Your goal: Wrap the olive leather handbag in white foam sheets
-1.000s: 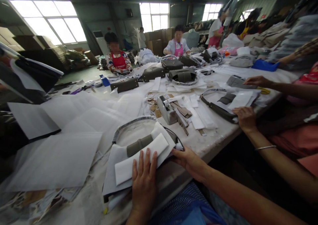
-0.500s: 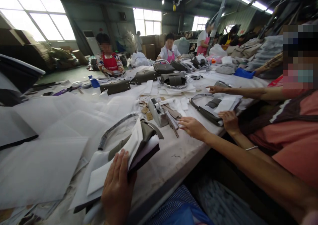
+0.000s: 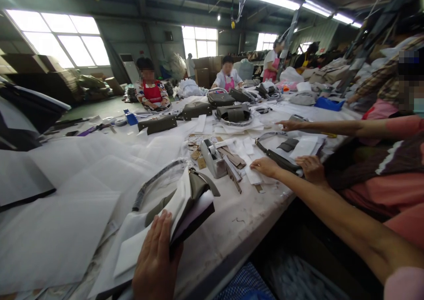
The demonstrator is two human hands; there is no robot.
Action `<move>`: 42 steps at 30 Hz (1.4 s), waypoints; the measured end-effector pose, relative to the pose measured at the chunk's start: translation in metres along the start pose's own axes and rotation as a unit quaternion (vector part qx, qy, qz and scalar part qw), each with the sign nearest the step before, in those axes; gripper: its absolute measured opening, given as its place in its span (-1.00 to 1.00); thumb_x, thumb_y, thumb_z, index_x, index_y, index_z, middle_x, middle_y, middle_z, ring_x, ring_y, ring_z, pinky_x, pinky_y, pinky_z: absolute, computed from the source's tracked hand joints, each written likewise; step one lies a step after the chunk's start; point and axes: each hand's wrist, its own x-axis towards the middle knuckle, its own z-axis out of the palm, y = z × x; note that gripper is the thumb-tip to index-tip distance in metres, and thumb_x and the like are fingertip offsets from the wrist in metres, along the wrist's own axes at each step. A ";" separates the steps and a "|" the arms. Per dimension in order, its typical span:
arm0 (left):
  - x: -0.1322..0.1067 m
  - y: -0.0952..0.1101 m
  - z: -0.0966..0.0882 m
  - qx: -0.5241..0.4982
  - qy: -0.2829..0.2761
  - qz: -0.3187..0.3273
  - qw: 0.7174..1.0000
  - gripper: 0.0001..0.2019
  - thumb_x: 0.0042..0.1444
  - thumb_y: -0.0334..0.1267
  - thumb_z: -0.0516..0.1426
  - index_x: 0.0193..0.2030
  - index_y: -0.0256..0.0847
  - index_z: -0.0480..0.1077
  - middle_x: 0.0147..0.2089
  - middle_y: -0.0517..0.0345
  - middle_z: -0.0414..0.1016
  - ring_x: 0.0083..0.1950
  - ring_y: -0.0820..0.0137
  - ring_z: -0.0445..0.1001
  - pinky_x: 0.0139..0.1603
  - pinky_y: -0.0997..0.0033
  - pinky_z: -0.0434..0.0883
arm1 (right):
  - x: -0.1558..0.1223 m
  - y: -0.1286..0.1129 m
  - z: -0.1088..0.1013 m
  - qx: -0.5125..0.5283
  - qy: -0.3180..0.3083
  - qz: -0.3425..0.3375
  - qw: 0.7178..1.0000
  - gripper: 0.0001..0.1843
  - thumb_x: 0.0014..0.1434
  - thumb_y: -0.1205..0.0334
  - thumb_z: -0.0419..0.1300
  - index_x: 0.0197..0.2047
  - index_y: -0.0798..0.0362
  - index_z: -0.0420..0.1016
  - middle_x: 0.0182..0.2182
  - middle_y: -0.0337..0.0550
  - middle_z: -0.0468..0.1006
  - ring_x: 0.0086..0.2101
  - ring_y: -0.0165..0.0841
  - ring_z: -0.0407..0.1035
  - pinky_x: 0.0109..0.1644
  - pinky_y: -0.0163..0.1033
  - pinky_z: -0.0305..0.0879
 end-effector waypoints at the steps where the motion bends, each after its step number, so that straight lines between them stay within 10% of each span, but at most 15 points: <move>1: 0.000 0.000 0.001 0.000 0.000 0.002 1.000 -0.38 0.35 -0.24 0.05 0.48 -0.13 -0.08 0.40 0.02 0.24 0.40 0.18 0.22 0.39 0.17 0.20 | -0.001 0.001 -0.001 0.004 0.003 -0.004 1.000 -0.73 0.32 0.16 0.13 -0.08 -0.01 0.66 -0.14 -0.09 0.67 -0.12 -0.22 0.52 -0.06 -0.25 0.32; 16: -0.001 -0.006 0.002 -0.009 -0.016 -0.005 1.000 -0.36 0.34 -0.24 0.02 0.49 -0.10 -0.14 0.43 0.05 0.18 0.40 0.18 0.21 0.39 0.14 0.21 | -0.010 -0.012 -0.008 0.090 0.088 0.028 0.992 -0.75 0.28 0.22 0.12 -0.17 0.04 0.64 -0.11 -0.04 0.65 -0.04 -0.15 0.48 0.15 -0.09 0.27; 23: -0.001 -0.007 0.001 -0.010 -0.019 0.003 1.000 -0.38 0.36 -0.24 0.00 0.49 -0.14 -0.12 0.44 0.01 0.17 0.41 0.17 0.20 0.40 0.15 0.19 | -0.092 -0.066 -0.019 0.221 0.086 0.026 0.971 -0.72 0.35 0.09 0.02 -0.18 -0.01 0.53 0.05 -0.09 0.58 0.03 -0.20 0.46 0.14 -0.13 0.34; 31: 0.002 -0.003 0.000 -0.020 -0.016 -0.006 1.000 -0.40 0.36 -0.22 0.02 0.48 -0.13 -0.07 0.41 0.04 0.23 0.41 0.19 0.20 0.40 0.18 0.16 | -0.186 -0.163 0.001 0.561 -0.137 -0.022 0.816 -0.65 0.34 -0.06 0.12 -0.20 0.01 0.57 -0.03 -0.08 0.61 -0.02 -0.15 0.48 0.08 -0.10 0.39; 38: 0.003 -0.003 -0.005 -0.027 -0.011 -0.019 0.999 -0.37 0.34 -0.23 0.07 0.48 -0.11 -0.08 0.41 0.04 0.22 0.41 0.18 0.19 0.38 0.17 0.20 | -0.143 -0.134 0.035 0.276 0.222 0.134 0.925 -0.47 0.23 -0.08 0.18 0.11 0.14 0.43 -0.02 0.15 0.50 -0.19 -0.11 0.46 0.04 0.05 0.39; 42: 0.003 -0.002 -0.005 -0.029 -0.006 -0.023 0.999 -0.37 0.34 -0.22 0.08 0.48 -0.11 -0.06 0.41 0.05 0.23 0.41 0.18 0.20 0.37 0.16 0.21 | -0.122 -0.112 0.064 0.206 0.240 0.176 0.932 -0.27 0.15 0.04 0.24 0.31 0.19 0.23 0.14 0.29 0.35 -0.22 -0.11 0.45 0.02 0.09 0.41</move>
